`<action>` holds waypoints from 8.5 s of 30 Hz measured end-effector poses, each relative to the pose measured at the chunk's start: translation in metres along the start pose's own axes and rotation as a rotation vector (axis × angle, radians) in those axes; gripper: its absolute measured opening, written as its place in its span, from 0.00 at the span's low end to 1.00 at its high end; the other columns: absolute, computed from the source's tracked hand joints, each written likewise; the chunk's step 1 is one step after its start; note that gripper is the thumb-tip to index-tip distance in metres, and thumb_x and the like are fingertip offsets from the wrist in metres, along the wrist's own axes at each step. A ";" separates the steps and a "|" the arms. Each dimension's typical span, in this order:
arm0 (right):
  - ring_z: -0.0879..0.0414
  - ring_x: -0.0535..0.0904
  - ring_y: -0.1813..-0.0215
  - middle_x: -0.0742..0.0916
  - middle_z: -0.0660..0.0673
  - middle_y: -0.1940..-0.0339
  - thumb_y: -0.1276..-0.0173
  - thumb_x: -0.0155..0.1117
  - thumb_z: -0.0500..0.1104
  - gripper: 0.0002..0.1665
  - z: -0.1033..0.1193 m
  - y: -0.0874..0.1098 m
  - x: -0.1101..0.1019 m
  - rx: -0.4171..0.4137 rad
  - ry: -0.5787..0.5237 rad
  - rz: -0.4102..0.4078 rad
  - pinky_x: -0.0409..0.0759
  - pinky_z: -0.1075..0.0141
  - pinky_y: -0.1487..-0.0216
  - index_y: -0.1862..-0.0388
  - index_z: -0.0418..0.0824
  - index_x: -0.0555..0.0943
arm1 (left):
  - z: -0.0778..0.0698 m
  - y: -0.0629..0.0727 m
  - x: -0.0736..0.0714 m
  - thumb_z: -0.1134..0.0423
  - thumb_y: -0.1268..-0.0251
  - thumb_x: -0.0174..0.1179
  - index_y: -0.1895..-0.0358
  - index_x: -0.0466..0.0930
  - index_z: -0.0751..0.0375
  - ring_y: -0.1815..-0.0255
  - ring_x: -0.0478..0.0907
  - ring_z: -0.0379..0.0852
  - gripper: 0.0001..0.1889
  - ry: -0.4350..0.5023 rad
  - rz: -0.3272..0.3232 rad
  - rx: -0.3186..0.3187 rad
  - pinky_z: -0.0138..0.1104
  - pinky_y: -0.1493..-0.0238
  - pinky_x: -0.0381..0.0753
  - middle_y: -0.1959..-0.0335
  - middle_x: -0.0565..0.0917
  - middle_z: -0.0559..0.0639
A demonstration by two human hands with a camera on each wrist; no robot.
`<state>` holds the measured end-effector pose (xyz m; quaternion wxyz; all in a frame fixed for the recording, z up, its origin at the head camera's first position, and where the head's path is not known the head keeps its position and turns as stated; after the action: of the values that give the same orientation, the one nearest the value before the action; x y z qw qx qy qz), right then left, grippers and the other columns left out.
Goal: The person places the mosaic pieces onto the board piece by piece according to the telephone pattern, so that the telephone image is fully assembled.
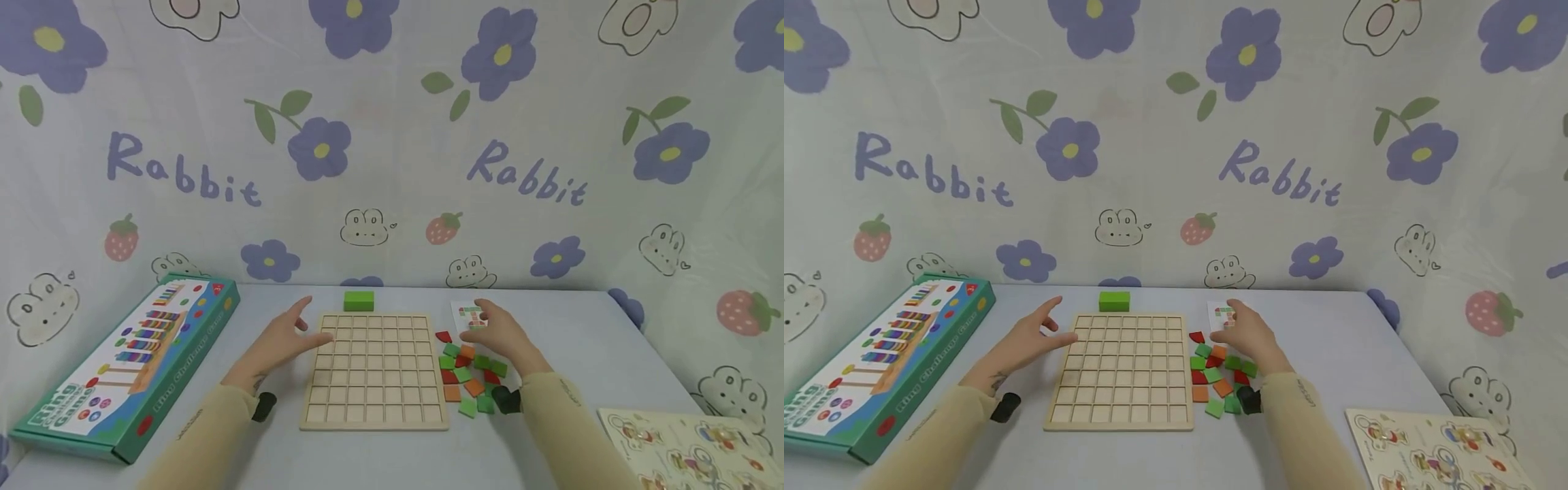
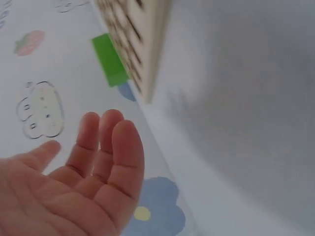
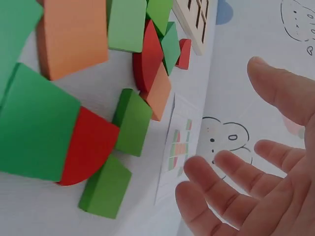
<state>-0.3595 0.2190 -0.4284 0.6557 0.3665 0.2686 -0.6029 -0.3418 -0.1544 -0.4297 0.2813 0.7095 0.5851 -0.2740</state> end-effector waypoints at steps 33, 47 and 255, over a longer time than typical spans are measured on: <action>0.54 0.70 0.70 0.78 0.42 0.62 0.48 0.67 0.35 0.16 -0.062 0.018 0.003 0.346 -0.141 0.137 0.69 0.66 0.73 0.58 0.36 0.78 | 0.013 0.078 0.037 0.37 0.54 0.63 0.32 0.57 0.65 0.76 0.75 0.46 0.50 0.104 0.170 -0.305 0.36 0.74 0.72 0.58 0.78 0.58; 0.55 0.68 0.75 0.77 0.44 0.72 0.51 0.68 0.35 0.11 -0.060 0.025 0.002 0.304 -0.039 0.134 0.67 0.68 0.77 0.67 0.35 0.78 | 0.015 0.075 0.052 0.63 0.71 0.78 0.30 0.54 0.63 0.81 0.72 0.45 0.57 0.087 0.213 -0.246 0.35 0.78 0.73 0.48 0.75 0.63; 0.49 0.78 0.61 0.82 0.40 0.56 0.38 0.62 0.42 0.17 0.068 -0.012 0.053 -0.007 -0.225 -0.059 0.75 0.61 0.65 0.52 0.37 0.78 | 0.021 0.069 0.052 0.72 0.69 0.74 0.30 0.57 0.60 0.84 0.67 0.41 0.53 0.160 0.263 -0.181 0.32 0.81 0.67 0.83 0.74 0.51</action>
<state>-0.3704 0.1330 -0.4322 0.6650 0.2862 0.2058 -0.6584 -0.2666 -0.1451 -0.4764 0.3300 0.7712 0.5301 -0.1237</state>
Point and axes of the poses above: each hand's wrist, its own y-axis away from the middle knuckle, its own x-axis out of the palm, z = x × y, the point moved 7 cm from there along -y, towards the middle knuckle
